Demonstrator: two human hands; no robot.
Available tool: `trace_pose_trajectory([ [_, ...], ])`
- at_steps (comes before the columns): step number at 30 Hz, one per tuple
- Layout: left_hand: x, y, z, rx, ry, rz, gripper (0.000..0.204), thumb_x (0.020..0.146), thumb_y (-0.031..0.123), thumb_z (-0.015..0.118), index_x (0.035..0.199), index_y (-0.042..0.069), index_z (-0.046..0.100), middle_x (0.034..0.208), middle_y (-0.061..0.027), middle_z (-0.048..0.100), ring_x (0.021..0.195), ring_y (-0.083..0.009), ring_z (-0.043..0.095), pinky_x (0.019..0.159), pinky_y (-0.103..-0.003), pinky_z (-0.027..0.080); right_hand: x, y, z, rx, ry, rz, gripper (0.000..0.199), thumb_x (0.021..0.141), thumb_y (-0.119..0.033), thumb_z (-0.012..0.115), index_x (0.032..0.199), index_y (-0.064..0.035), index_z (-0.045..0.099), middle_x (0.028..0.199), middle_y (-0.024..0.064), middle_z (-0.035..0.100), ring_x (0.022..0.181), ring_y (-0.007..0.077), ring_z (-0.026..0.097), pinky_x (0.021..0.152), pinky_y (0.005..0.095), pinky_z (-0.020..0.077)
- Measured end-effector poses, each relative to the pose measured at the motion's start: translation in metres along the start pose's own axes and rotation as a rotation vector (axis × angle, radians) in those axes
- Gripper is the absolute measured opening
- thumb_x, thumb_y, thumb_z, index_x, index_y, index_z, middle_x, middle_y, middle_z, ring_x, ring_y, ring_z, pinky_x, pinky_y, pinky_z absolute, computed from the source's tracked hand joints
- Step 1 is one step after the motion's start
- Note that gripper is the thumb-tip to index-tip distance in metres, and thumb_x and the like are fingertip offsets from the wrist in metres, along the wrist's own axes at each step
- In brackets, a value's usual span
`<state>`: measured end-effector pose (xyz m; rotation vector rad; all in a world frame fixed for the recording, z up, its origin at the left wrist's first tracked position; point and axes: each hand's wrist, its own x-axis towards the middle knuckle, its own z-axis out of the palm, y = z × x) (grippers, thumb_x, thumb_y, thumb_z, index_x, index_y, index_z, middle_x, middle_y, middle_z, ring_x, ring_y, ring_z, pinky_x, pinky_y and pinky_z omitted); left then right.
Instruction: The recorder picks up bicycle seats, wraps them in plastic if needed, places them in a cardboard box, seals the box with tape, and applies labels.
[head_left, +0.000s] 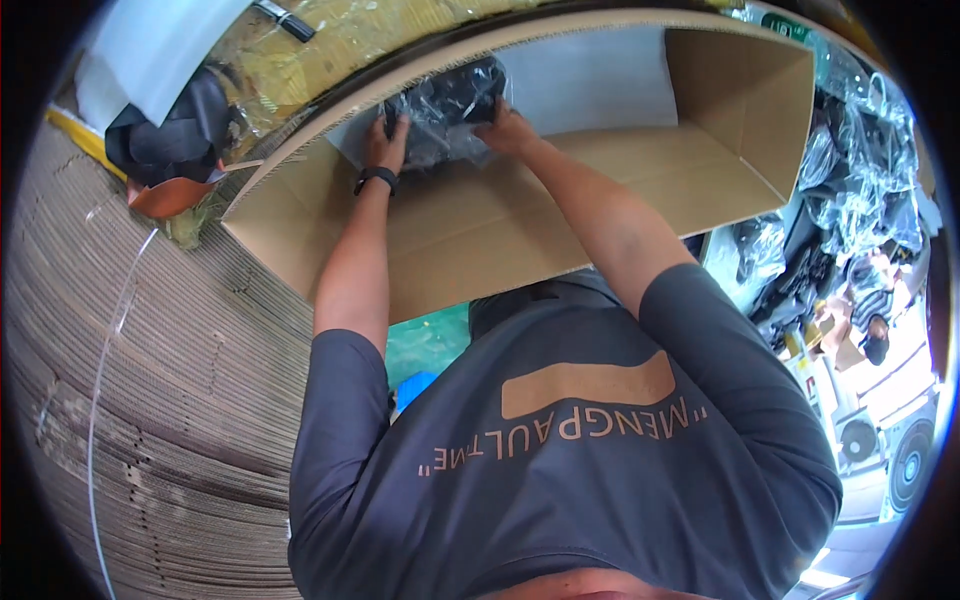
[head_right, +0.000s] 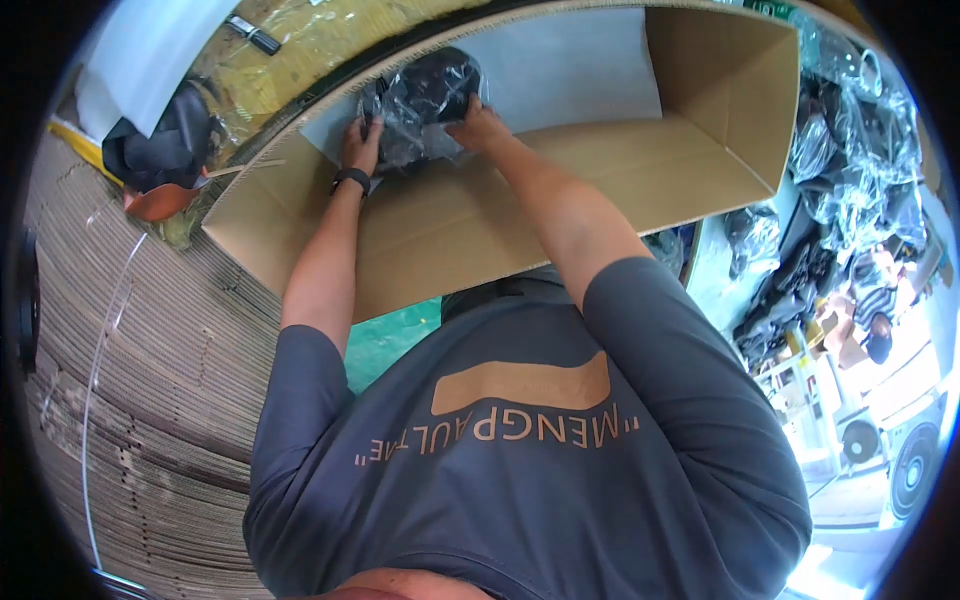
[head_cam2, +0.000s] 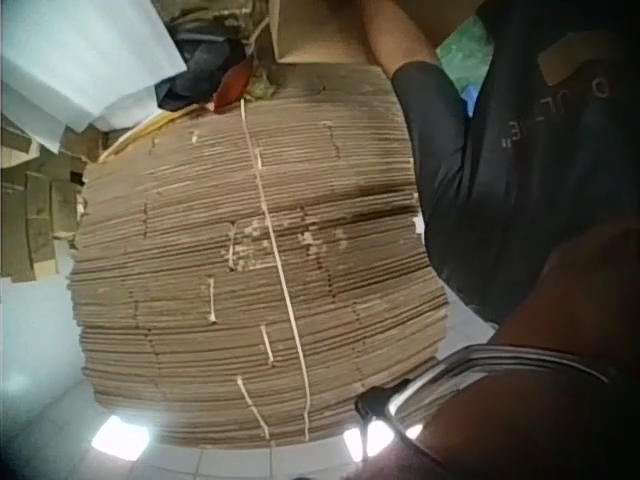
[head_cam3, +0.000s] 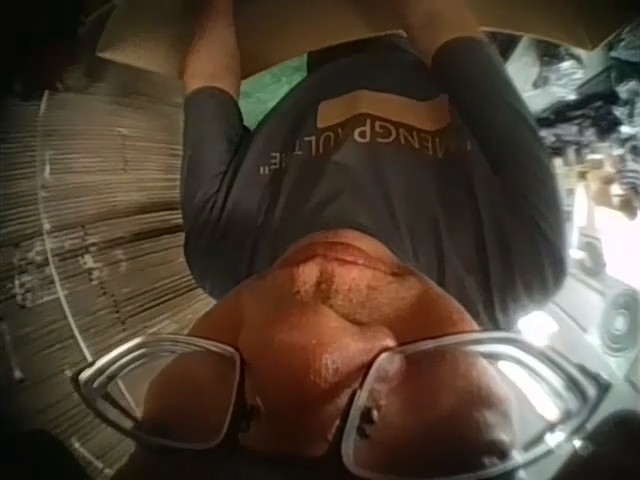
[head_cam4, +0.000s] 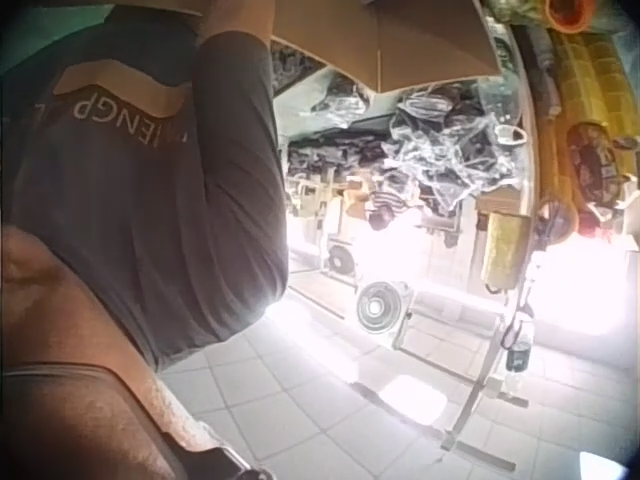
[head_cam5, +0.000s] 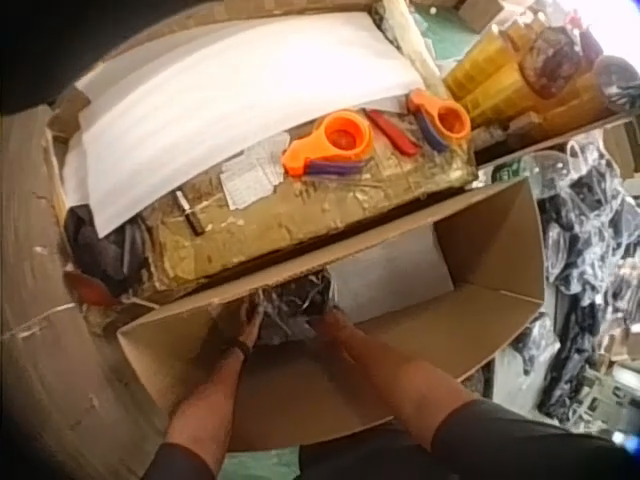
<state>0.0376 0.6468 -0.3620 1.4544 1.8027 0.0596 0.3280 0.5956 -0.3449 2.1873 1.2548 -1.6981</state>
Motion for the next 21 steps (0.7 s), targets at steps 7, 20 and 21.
trace_pose_trajectory([
  [7,-0.032,0.043,0.029,0.406,-0.032,-0.027,0.078,0.078,0.063,0.084,0.126,0.005,0.062,0.127,-0.0236,0.07,0.12,-0.043,0.066,0.103,-0.051,0.053,0.003,-0.02,-0.014,-0.117,0.099,0.101,0.084,0.089,-0.051,0.078,0.144,0.0008,0.042,0.142,0.0304,0.058,0.131,0.0442,0.061,0.108,0.0492,0.0529],
  [20,-0.004,0.044,0.023,0.346,-0.157,-0.272,0.092,0.087,0.071,0.071,0.147,0.003,0.057,0.135,-0.0292,0.068,0.127,-0.0464,0.064,0.108,-0.052,0.05,0.05,-0.012,-0.007,0.087,0.138,-0.229,0.069,0.09,-0.04,0.069,0.141,0.0043,0.056,0.122,0.0288,0.073,0.114,0.0404,0.071,0.101,0.0495,0.0563],
  [21,-0.03,-0.006,0.006,0.248,-0.16,-0.292,0.094,0.088,0.071,0.071,0.148,0.001,0.055,0.139,-0.0286,0.066,0.131,-0.0448,0.063,0.111,-0.051,0.049,0.007,-0.047,-0.007,-0.135,-0.06,-0.276,0.058,0.089,-0.035,0.069,0.136,-0.0004,0.064,0.121,0.0256,0.074,0.117,0.0363,0.071,0.101,0.048,0.0562],
])
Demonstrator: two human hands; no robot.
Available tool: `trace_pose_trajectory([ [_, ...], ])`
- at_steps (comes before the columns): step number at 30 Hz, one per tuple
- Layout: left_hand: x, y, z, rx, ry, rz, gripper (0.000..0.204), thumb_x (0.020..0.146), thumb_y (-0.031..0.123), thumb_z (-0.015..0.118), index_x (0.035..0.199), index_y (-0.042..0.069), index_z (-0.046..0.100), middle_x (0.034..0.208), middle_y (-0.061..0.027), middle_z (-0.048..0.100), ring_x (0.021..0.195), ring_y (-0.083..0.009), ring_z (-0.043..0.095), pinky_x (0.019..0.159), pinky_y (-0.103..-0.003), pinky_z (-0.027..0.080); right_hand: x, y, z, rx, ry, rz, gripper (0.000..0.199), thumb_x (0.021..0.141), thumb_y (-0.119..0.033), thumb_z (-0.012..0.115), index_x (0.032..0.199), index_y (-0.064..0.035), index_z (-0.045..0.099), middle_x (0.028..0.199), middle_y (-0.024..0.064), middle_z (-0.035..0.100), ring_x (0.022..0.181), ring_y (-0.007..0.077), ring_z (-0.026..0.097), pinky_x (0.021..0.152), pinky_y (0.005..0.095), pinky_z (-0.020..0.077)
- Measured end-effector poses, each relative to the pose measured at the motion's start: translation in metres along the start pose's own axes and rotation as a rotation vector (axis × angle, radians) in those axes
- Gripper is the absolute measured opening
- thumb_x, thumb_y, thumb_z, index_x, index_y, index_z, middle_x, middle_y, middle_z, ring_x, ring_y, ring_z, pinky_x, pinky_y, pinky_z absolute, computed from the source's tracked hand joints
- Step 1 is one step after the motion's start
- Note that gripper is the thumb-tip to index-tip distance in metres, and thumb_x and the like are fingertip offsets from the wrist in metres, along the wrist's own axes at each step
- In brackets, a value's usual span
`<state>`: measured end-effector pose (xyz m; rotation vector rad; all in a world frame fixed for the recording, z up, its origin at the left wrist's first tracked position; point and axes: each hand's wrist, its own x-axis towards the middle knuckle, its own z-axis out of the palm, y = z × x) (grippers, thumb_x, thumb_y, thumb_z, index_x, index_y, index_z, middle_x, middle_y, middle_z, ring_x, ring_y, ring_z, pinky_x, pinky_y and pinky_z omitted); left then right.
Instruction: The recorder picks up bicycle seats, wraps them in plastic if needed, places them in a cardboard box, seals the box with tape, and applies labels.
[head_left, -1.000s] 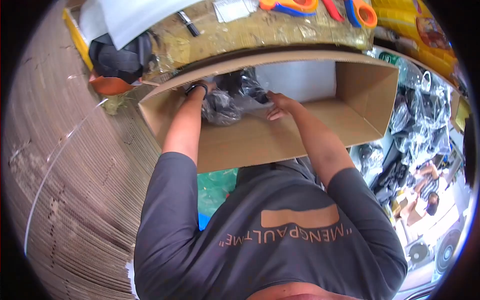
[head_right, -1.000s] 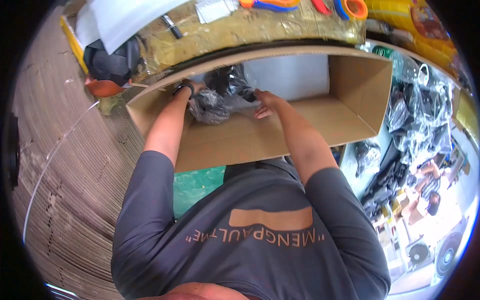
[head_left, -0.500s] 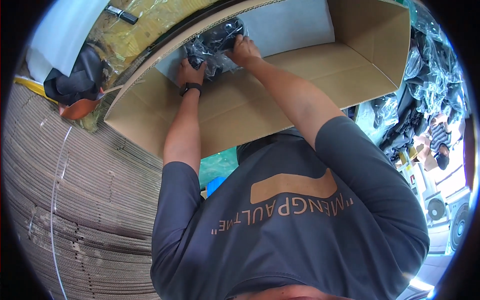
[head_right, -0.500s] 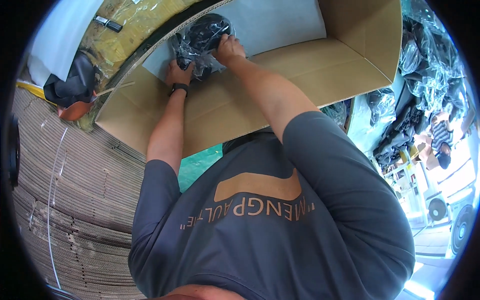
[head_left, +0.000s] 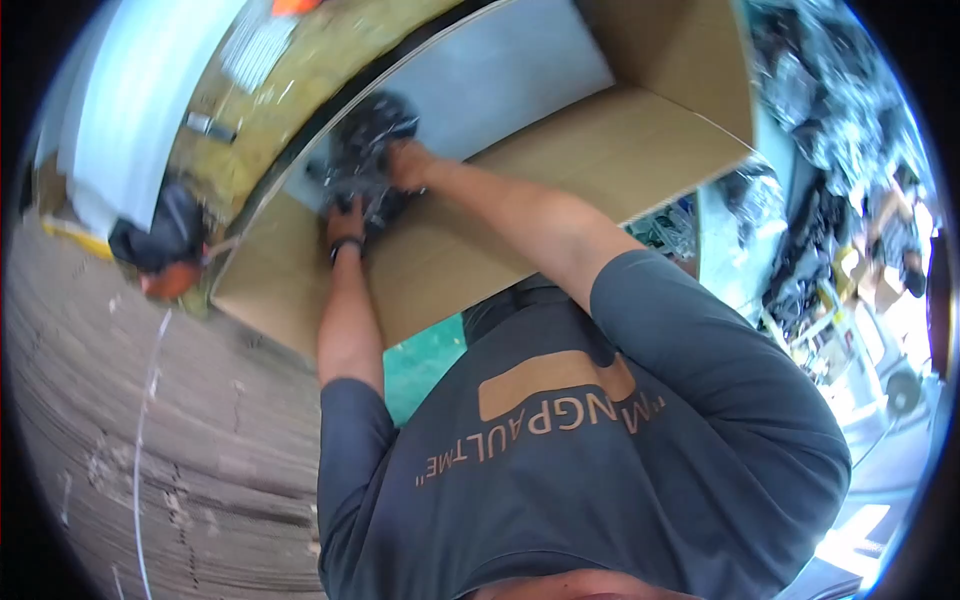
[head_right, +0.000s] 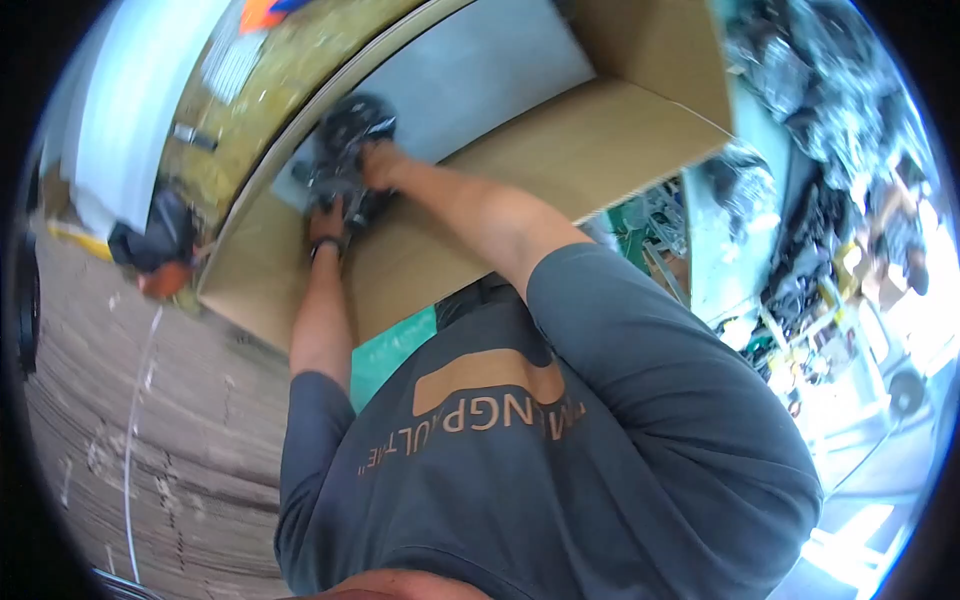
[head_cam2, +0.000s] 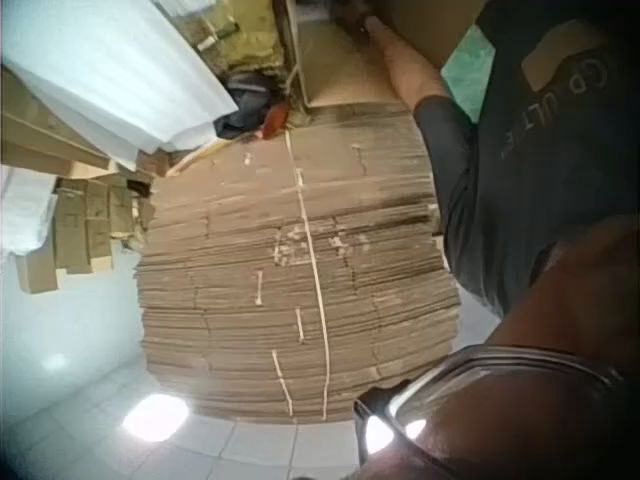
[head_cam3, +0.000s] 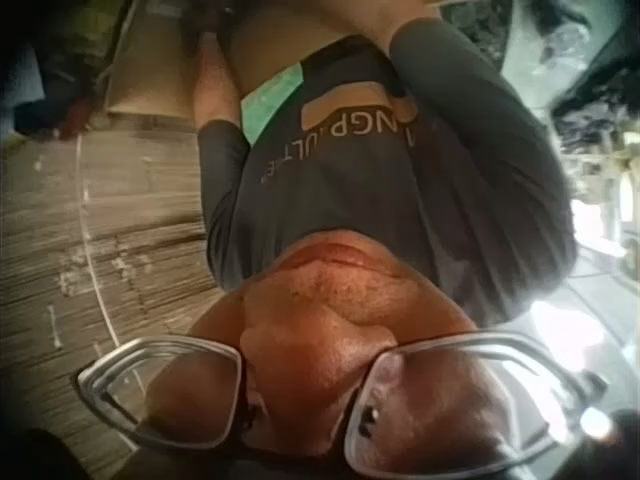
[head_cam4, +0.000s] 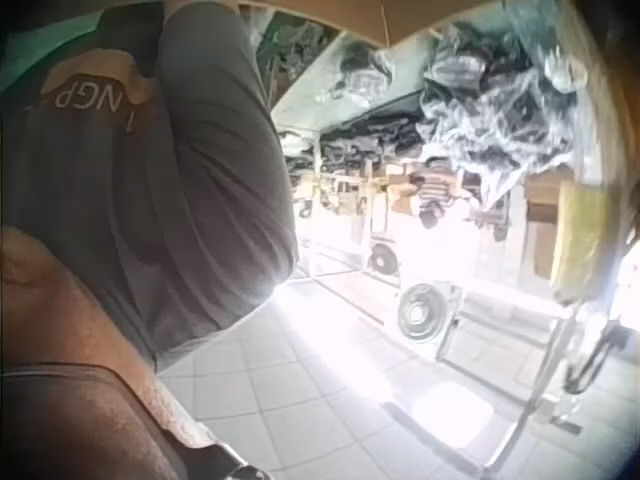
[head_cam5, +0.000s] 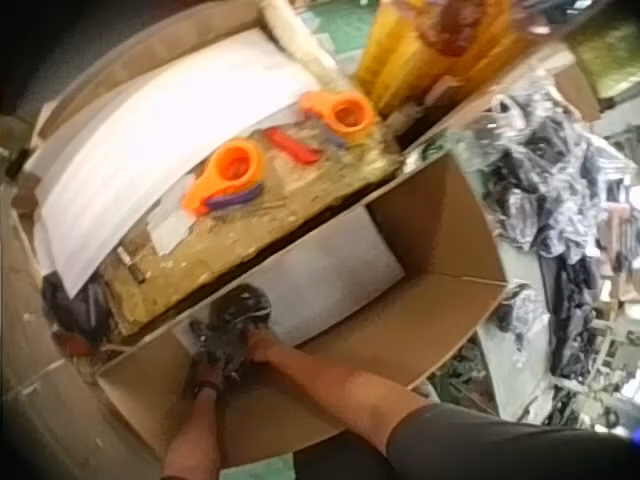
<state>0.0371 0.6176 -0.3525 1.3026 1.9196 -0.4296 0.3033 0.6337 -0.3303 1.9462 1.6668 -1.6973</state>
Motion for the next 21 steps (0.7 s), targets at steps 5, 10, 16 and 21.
trace_pose_trajectory([
  [5,-0.023,0.014,-0.005,-0.067,-0.11,0.098,0.112,0.086,0.068,0.077,0.157,-0.011,0.04,0.162,-0.0301,0.044,0.151,-0.0424,0.042,0.126,-0.046,0.032,-0.216,-0.009,-0.183,0.318,0.476,-0.543,0.045,0.089,-0.017,0.075,0.131,-0.0041,0.066,0.124,0.0196,0.07,0.116,0.0407,0.066,0.103,0.048,0.054],
  [10,-0.142,0.176,-0.049,0.015,0.351,0.554,0.083,0.091,0.038,0.08,0.152,-0.008,0.047,0.155,-0.0314,0.051,0.144,-0.046,0.048,0.125,-0.05,0.034,-0.441,0.164,-0.28,0.162,1.444,0.139,0.07,0.084,-0.022,0.082,0.147,-0.0058,0.055,0.141,0.0186,0.061,0.13,0.0405,0.057,0.112,0.0488,0.0458],
  [16,-0.402,0.452,0.013,-0.376,0.122,1.174,0.051,0.096,0.006,0.071,0.144,-0.004,0.056,0.142,-0.0195,0.063,0.13,-0.0319,0.061,0.112,-0.046,0.046,-0.615,0.455,-0.171,-0.047,0.851,1.025,0.137,0.066,-0.033,0.096,0.171,-0.0141,0.01,0.157,0.0271,0.044,0.148,0.0471,0.039,0.12,0.0585,0.0366],
  [21,-0.508,0.562,0.158,-0.364,-0.578,1.098,0.05,0.101,0.01,0.072,0.146,-0.004,0.056,0.133,-0.02,0.07,0.123,-0.0254,0.068,0.107,-0.039,0.053,-0.608,0.527,-0.165,0.382,0.835,0.927,0.124,0.074,-0.02,0.086,0.169,-0.0058,0.008,0.135,0.0309,0.063,0.109,0.0494,0.069,0.093,0.0517,0.0591],
])
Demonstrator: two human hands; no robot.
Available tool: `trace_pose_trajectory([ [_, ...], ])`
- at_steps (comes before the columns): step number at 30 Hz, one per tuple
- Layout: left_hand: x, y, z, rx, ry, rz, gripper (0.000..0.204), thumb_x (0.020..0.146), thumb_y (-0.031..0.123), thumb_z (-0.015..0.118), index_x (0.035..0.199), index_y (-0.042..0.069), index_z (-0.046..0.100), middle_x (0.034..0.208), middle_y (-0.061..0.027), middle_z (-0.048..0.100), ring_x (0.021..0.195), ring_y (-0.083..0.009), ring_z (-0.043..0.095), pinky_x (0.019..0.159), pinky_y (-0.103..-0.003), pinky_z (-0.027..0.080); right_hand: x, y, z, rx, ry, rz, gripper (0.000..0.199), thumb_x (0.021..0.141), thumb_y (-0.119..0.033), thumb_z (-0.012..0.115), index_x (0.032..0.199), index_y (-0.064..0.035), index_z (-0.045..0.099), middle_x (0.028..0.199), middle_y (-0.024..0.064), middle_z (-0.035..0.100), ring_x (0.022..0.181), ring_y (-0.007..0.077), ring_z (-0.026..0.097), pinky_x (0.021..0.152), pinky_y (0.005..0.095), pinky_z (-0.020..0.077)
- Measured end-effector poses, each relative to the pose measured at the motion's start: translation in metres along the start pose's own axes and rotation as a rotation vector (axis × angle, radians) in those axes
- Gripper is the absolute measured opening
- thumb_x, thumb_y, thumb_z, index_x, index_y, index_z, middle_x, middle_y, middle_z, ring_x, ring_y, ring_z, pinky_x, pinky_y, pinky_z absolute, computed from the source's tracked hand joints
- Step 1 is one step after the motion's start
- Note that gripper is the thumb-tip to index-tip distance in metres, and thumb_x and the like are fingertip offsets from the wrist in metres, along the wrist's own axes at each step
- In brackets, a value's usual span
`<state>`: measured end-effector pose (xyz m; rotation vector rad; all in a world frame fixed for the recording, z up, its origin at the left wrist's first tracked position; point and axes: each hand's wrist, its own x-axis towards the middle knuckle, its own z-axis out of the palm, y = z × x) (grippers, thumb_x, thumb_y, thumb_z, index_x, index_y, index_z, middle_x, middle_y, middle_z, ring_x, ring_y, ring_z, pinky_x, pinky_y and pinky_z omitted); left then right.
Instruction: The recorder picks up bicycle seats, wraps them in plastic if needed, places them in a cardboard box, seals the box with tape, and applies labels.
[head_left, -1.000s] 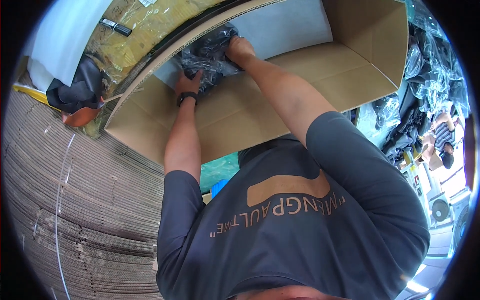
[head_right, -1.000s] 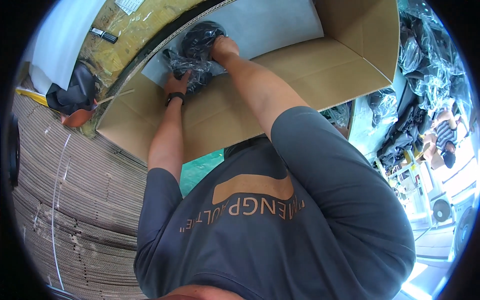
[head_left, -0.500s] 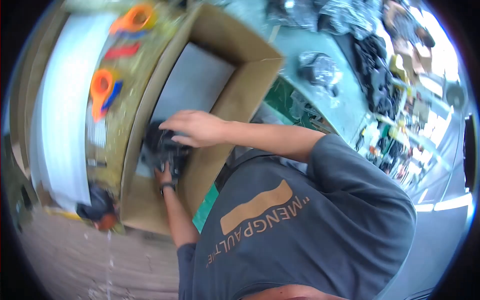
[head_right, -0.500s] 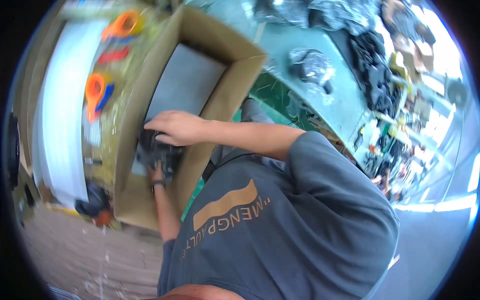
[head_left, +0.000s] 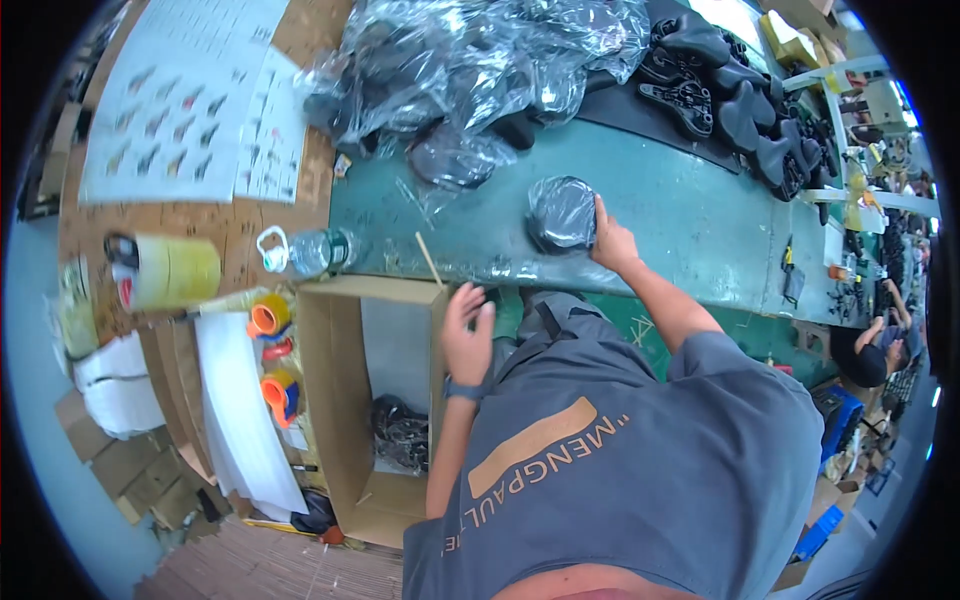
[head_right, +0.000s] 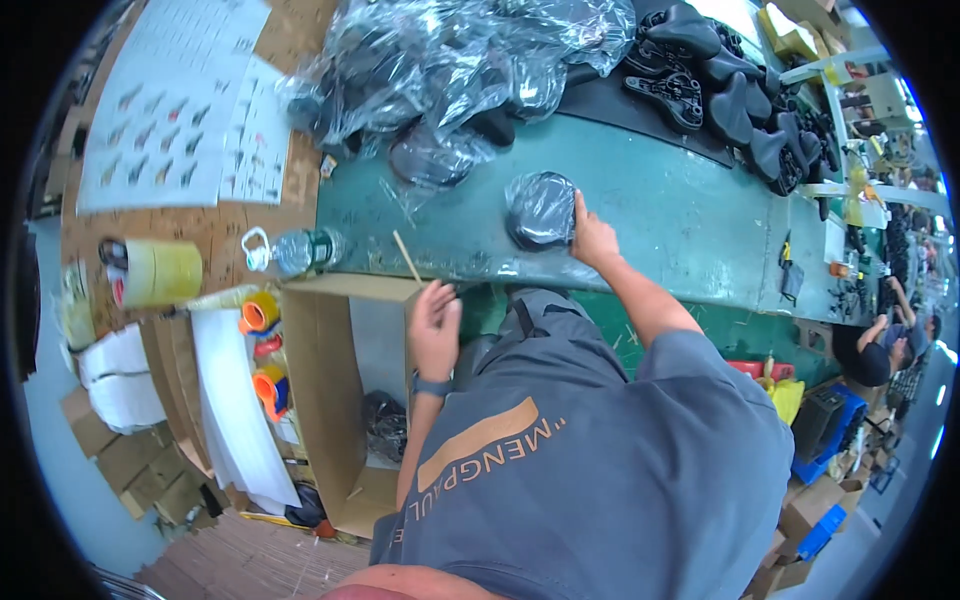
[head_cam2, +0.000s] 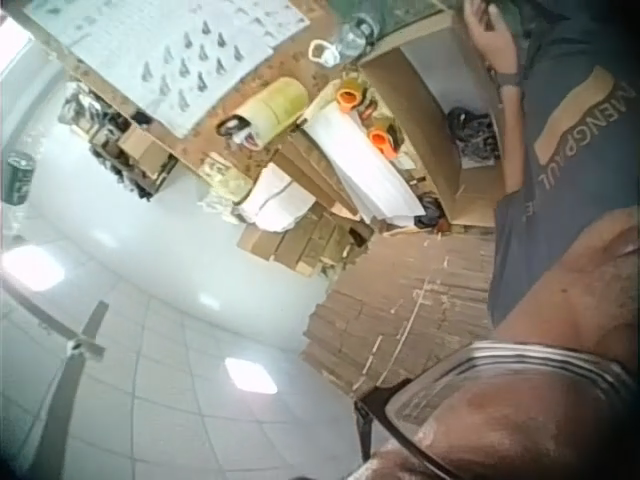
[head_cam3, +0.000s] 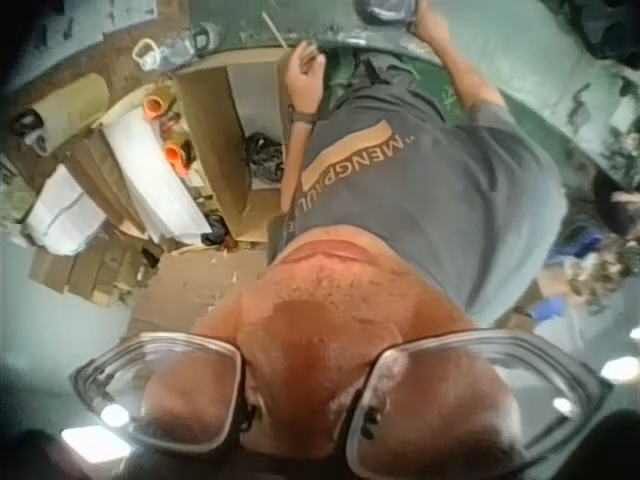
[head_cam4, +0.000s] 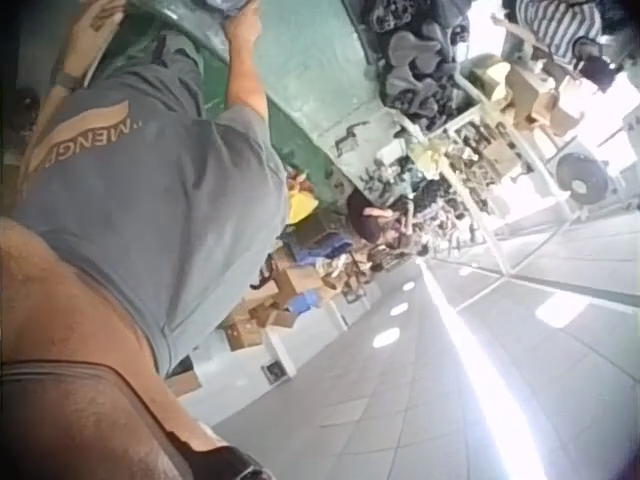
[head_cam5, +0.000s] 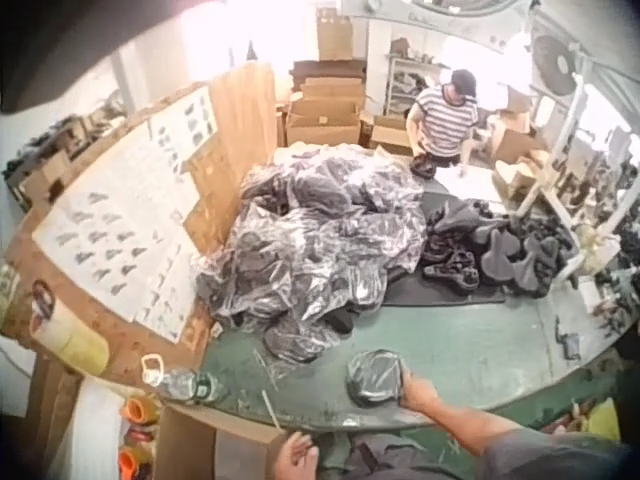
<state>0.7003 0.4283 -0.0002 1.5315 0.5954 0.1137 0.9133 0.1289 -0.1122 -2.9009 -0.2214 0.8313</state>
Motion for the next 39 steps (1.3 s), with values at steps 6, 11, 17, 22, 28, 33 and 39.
trace_pose_trajectory([
  [6,0.088,-0.001,0.115,-0.46,-0.034,-0.588,0.073,0.101,0.022,0.076,0.16,0.001,0.038,0.149,-0.0169,0.058,0.134,-0.0285,0.059,0.106,-0.044,0.053,-0.035,-0.049,-0.042,1.058,-0.398,-0.496,0.111,0.082,-0.037,0.088,0.163,0.0028,0.025,0.145,0.0243,0.059,0.134,0.0319,0.056,0.117,0.0434,0.0427],
  [11,0.059,0.016,0.116,-0.597,0.123,-0.405,0.06,0.097,0.005,0.074,0.15,0.008,0.046,0.127,-0.0068,0.067,0.111,-0.0216,0.068,0.095,-0.041,0.06,0.059,-0.046,-0.125,0.853,-0.897,-0.538,0.081,0.091,-0.042,0.084,0.152,0.0004,0.052,0.14,0.0146,0.064,0.121,0.0217,0.064,0.104,0.0377,0.0522],
  [17,0.074,-0.02,0.129,-0.457,0.325,-0.493,0.01,0.099,0.002,0.058,0.093,0.009,0.059,0.079,0.0009,0.058,0.066,-0.0109,0.054,0.061,-0.03,0.045,0.134,-0.148,-0.102,0.975,0.147,-0.417,0.072,0.089,-0.04,0.084,0.141,0.0018,0.057,0.116,0.0188,0.069,0.094,0.0296,0.071,0.085,0.0407,0.0579],
  [22,0.017,-0.059,0.117,-0.462,0.378,-0.622,0.009,0.094,0.002,0.057,0.093,0.01,0.061,0.081,0.0014,0.06,0.066,-0.0095,0.054,0.057,-0.029,0.045,0.156,-0.137,-0.05,0.803,0.256,-0.426,0.073,0.088,-0.031,0.083,0.143,0.0071,0.053,0.129,0.0266,0.063,0.117,0.0406,0.064,0.101,0.0487,0.0521],
  [28,0.018,-0.07,0.102,-1.341,0.198,-0.678,0.037,0.102,0.04,0.058,0.118,0.007,0.063,0.121,-0.0125,0.07,0.121,-0.0341,0.064,0.111,-0.058,0.049,0.198,-0.203,-0.018,0.825,0.236,-0.425,0.103,0.072,-0.054,0.092,0.141,0.0116,0.053,0.133,0.0303,0.064,0.121,0.0437,0.064,0.104,0.0466,0.052],
  [33,0.045,-0.172,0.13,-0.866,0.202,-1.016,0.062,0.099,0.061,0.069,0.142,0.017,0.06,0.133,-0.0051,0.068,0.117,-0.0239,0.065,0.101,-0.045,0.053,0.24,-0.204,-0.027,0.866,-0.394,-0.232,0.091,0.071,-0.065,0.092,0.112,0.0138,0.072,0.112,0.0174,0.075,0.096,0.0229,0.072,0.082,0.0366,0.0582],
  [39,0.059,-0.178,0.184,-0.254,0.436,-0.596,0.11,0.073,0.022,0.1,0.157,-0.002,0.033,0.152,-0.0148,0.055,0.136,-0.027,0.054,0.117,-0.038,0.041,0.172,-0.118,-0.042,0.687,-0.057,-0.227,0.115,0.082,-0.069,0.079,0.156,0.0053,0.031,0.136,0.0374,0.062,0.13,0.0474,0.062,0.111,0.047,0.0474],
])
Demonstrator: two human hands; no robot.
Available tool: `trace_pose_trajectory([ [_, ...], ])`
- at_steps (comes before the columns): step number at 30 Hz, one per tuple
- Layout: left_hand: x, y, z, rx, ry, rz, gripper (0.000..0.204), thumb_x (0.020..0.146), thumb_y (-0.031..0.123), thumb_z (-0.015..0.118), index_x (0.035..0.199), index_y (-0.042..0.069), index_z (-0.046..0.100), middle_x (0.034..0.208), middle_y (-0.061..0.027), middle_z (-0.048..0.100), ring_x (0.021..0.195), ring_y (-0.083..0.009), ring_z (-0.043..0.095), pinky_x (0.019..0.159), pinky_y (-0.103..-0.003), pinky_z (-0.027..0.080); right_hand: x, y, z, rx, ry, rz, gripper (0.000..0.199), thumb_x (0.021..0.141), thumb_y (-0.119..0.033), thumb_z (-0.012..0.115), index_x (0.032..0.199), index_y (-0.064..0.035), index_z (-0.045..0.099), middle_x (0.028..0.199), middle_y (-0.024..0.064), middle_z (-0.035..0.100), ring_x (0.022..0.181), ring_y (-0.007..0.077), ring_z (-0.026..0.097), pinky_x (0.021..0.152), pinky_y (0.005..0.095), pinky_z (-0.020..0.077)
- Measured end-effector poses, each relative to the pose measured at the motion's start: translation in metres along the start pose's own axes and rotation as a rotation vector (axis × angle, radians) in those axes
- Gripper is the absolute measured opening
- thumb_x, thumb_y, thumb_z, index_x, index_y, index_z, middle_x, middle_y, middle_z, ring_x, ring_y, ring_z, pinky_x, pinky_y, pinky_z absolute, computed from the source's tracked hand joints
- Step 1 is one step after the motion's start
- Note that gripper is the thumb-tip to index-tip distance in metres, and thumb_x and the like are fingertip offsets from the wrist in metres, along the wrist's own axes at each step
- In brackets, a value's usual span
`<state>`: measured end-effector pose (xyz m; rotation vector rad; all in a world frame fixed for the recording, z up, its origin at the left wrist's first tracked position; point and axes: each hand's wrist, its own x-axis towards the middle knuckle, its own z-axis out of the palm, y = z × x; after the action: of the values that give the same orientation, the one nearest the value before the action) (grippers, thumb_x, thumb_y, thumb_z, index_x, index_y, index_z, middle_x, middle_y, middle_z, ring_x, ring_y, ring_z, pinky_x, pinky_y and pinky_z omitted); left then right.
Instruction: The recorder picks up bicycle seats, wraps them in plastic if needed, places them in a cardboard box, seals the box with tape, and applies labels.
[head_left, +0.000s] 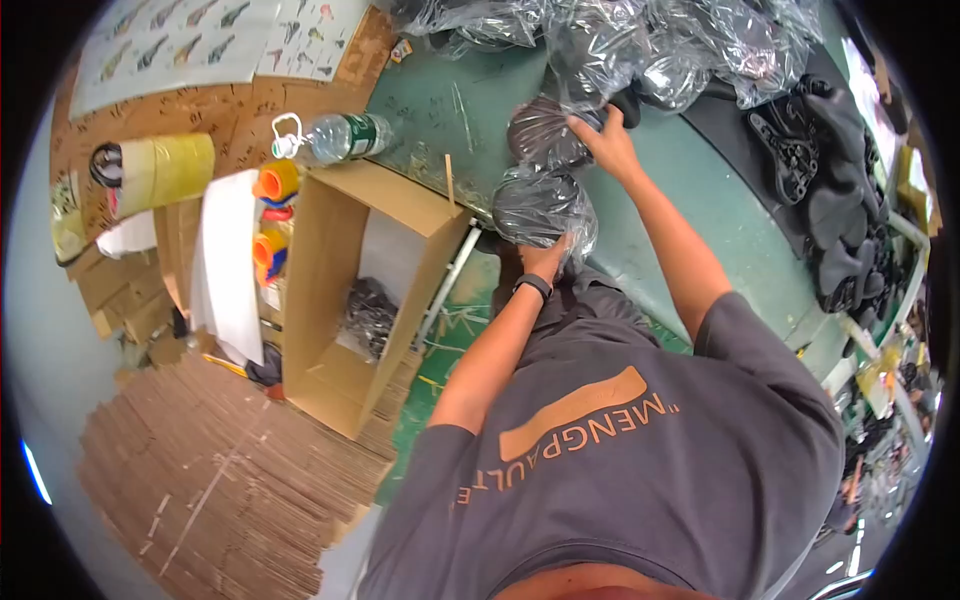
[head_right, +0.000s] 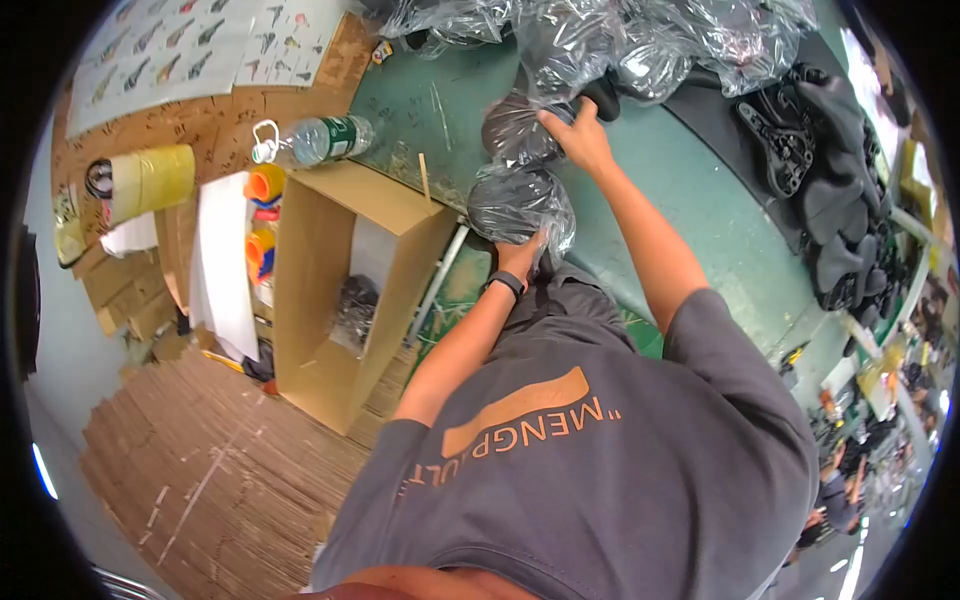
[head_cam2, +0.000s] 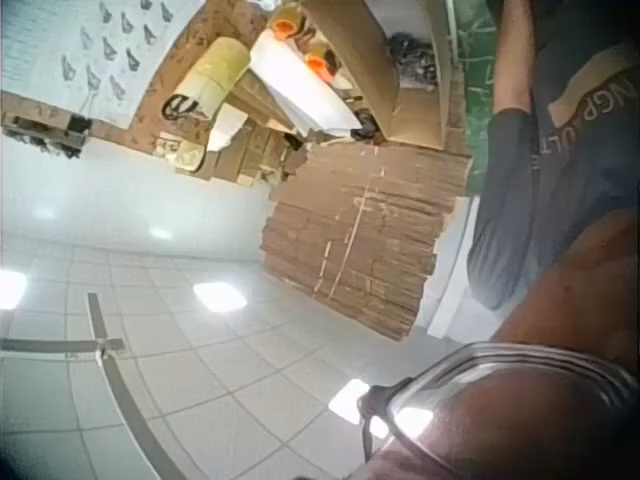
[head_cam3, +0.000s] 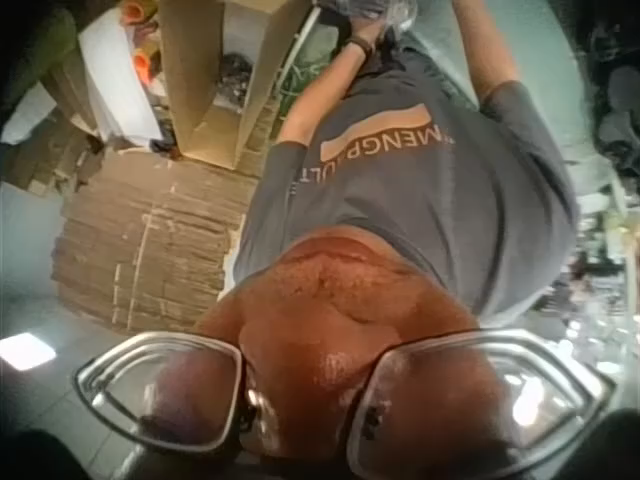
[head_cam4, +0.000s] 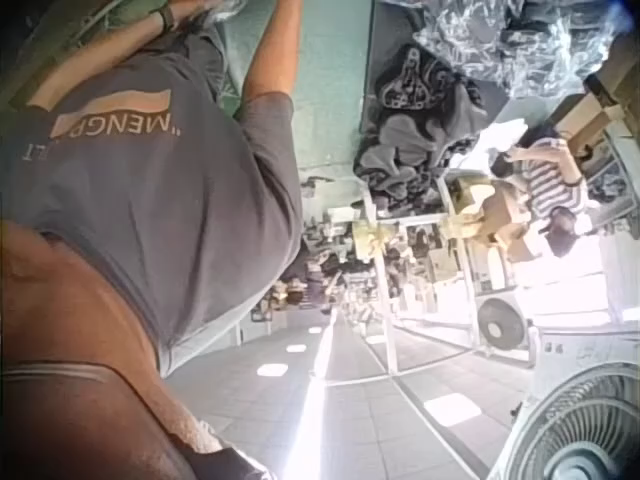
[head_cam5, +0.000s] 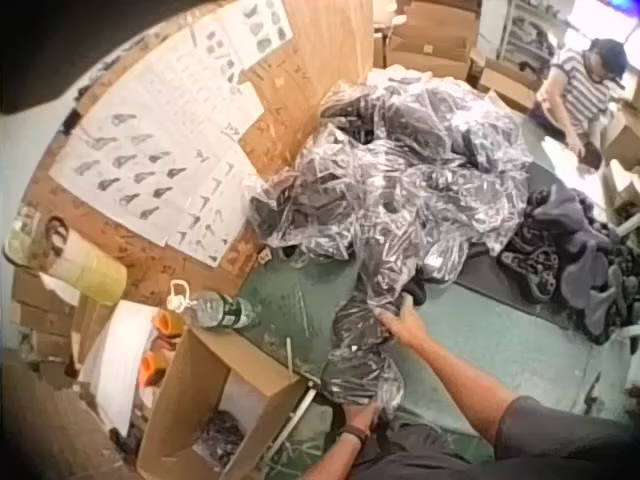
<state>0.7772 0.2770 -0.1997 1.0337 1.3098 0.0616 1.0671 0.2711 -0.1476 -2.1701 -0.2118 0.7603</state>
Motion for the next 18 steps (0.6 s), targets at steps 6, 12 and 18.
trace_pose_trajectory([
  [6,-0.037,0.03,-0.018,0.101,-0.19,-0.097,0.066,0.078,0.022,0.093,0.131,-0.006,0.066,0.124,-0.0136,0.073,0.108,-0.0252,0.071,0.098,-0.039,0.055,-0.052,0.023,-0.011,0.036,0.135,0.15,0.11,0.091,-0.07,0.067,0.157,0.0059,0.024,0.117,0.039,0.069,0.114,0.051,0.069,0.102,0.0487,0.0509],
  [12,-0.142,0.106,-0.167,-0.311,-0.423,-0.552,0.06,0.089,0.016,0.082,0.143,-0.001,0.061,0.134,-0.0101,0.07,0.119,-0.0227,0.068,0.104,-0.039,0.053,-0.097,-0.055,-0.041,-0.529,-0.482,0.063,0.071,0.101,-0.05,0.065,0.143,0.0059,0.051,0.131,0.0376,0.063,0.117,0.0473,0.067,0.099,0.0513,0.0532],
  [18,-0.251,0.204,-0.259,-0.11,-0.364,0.042,0.089,0.069,0.014,0.095,0.144,-0.005,0.053,0.132,-0.0121,0.068,0.123,-0.0248,0.064,0.106,-0.041,0.051,-0.088,-0.064,-0.013,-1.215,-0.537,-1.074,0.103,0.082,0.003,0.067,0.171,-0.0175,0.019,0.169,0.0199,0.034,0.158,0.038,0.031,0.13,0.0496,0.0252],
])
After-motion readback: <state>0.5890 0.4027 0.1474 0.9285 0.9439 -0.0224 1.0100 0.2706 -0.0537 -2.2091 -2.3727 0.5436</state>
